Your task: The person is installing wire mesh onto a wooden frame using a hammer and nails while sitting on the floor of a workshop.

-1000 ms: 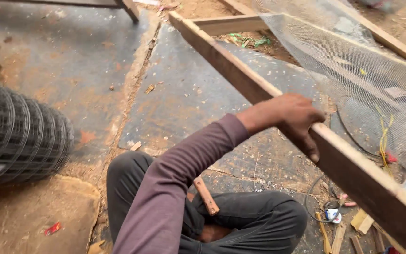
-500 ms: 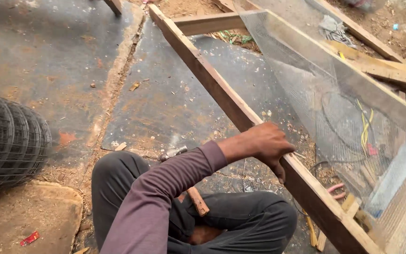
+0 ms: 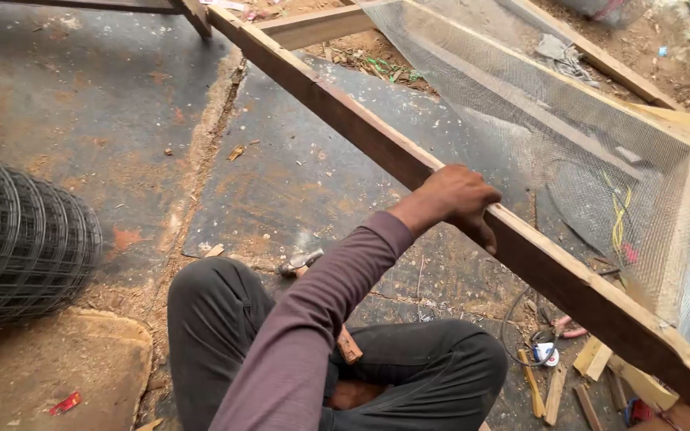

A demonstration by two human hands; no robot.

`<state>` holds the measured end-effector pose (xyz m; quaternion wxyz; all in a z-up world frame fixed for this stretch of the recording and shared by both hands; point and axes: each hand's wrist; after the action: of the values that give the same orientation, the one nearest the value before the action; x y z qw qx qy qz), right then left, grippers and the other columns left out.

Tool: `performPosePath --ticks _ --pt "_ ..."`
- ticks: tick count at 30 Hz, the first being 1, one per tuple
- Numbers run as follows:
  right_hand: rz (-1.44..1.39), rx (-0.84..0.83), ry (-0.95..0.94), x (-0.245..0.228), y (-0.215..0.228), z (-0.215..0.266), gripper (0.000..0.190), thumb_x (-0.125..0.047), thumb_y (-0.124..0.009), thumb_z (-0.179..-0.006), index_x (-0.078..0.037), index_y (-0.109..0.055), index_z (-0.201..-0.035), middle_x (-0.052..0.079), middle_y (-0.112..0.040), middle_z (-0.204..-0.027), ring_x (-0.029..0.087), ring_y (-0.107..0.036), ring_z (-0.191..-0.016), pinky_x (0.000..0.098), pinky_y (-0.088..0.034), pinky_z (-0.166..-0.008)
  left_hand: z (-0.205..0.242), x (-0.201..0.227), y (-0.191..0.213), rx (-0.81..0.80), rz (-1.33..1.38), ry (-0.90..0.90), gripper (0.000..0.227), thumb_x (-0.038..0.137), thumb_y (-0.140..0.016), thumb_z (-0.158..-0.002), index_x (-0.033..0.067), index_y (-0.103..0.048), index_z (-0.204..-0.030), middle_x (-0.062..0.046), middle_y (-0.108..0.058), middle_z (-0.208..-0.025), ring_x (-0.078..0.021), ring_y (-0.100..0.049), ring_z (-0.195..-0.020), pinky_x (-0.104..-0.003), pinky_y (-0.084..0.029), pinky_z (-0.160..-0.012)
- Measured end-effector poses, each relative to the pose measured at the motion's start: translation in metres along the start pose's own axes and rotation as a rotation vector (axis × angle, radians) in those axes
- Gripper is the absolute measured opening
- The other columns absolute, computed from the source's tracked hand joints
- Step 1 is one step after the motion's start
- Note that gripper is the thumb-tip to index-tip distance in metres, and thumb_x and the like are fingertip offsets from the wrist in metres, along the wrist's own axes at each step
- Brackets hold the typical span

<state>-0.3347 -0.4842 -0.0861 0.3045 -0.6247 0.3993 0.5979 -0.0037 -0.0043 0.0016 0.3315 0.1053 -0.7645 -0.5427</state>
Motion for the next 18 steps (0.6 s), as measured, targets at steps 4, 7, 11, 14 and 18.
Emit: performPosePath --ticks 4,7,11,14,18 --pt "-0.017 -0.027 -0.003 -0.011 -0.056 -0.042 0.041 -0.023 -0.073 -0.086 -0.003 -0.056 -0.117 0.015 -0.065 -0.103 0.023 -0.072 -0.089 0.0343 -0.062 -0.077 -0.01 0.021 -0.005 0.004 0.028 0.011 0.087 0.087 -0.075 -0.054 0.0159 -0.073 -0.104 -0.008 -0.074 -0.089 -0.0282 -0.074 -0.086 -0.043 -0.058 -0.074" --pt "-0.023 -0.043 -0.015 -0.02 -0.09 -0.054 0.041 -0.023 -0.073 -0.086 -0.003 -0.055 -0.117 0.015 -0.065 -0.104 0.023 -0.072 -0.09 0.0344 -0.063 -0.077 -0.028 0.047 -0.022 -0.15 0.041 0.05 0.083 0.088 -0.068 -0.058 0.0141 -0.073 -0.095 -0.004 -0.074 -0.086 -0.0206 -0.077 -0.084 -0.036 -0.062 -0.07" --pt "0.0 -0.059 -0.025 -0.028 -0.12 -0.064 0.041 -0.024 -0.072 -0.086 -0.003 -0.055 -0.117 0.015 -0.065 -0.105 0.024 -0.072 -0.09 0.0345 -0.063 -0.077 -0.042 0.085 -0.047 -0.027 0.009 -0.018 0.08 0.089 -0.068 -0.054 0.0176 -0.076 -0.09 -0.002 -0.074 -0.084 -0.0206 -0.074 -0.081 -0.037 -0.058 -0.069" --pt "-0.003 -0.039 -0.052 -0.021 -0.126 -0.057 0.041 -0.024 -0.072 -0.086 -0.003 -0.055 -0.117 0.015 -0.065 -0.105 0.024 -0.072 -0.091 0.0346 -0.064 -0.077 -0.038 0.094 -0.061 -0.015 0.013 -0.025 0.079 0.088 -0.069 -0.054 0.0176 -0.076 -0.09 -0.002 -0.075 -0.085 -0.0214 -0.074 -0.081 -0.037 -0.059 -0.07" --pt "-0.034 0.035 -0.095 -0.006 -0.114 -0.037 0.041 -0.024 -0.072 -0.087 -0.003 -0.054 -0.117 0.015 -0.065 -0.106 0.024 -0.073 -0.091 0.0348 -0.064 -0.077 -0.013 0.097 -0.075 0.033 0.037 -0.025 0.081 0.086 -0.071 -0.053 0.0165 -0.075 -0.095 -0.004 -0.075 -0.084 -0.0224 -0.075 -0.081 -0.039 -0.058 -0.08"
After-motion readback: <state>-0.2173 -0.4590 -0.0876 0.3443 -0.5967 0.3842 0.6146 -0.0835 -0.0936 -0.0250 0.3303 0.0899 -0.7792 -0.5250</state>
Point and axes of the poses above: each hand's wrist, its own z-axis away from the middle knuckle, its own y-axis out of the back of the hand, x = y × z
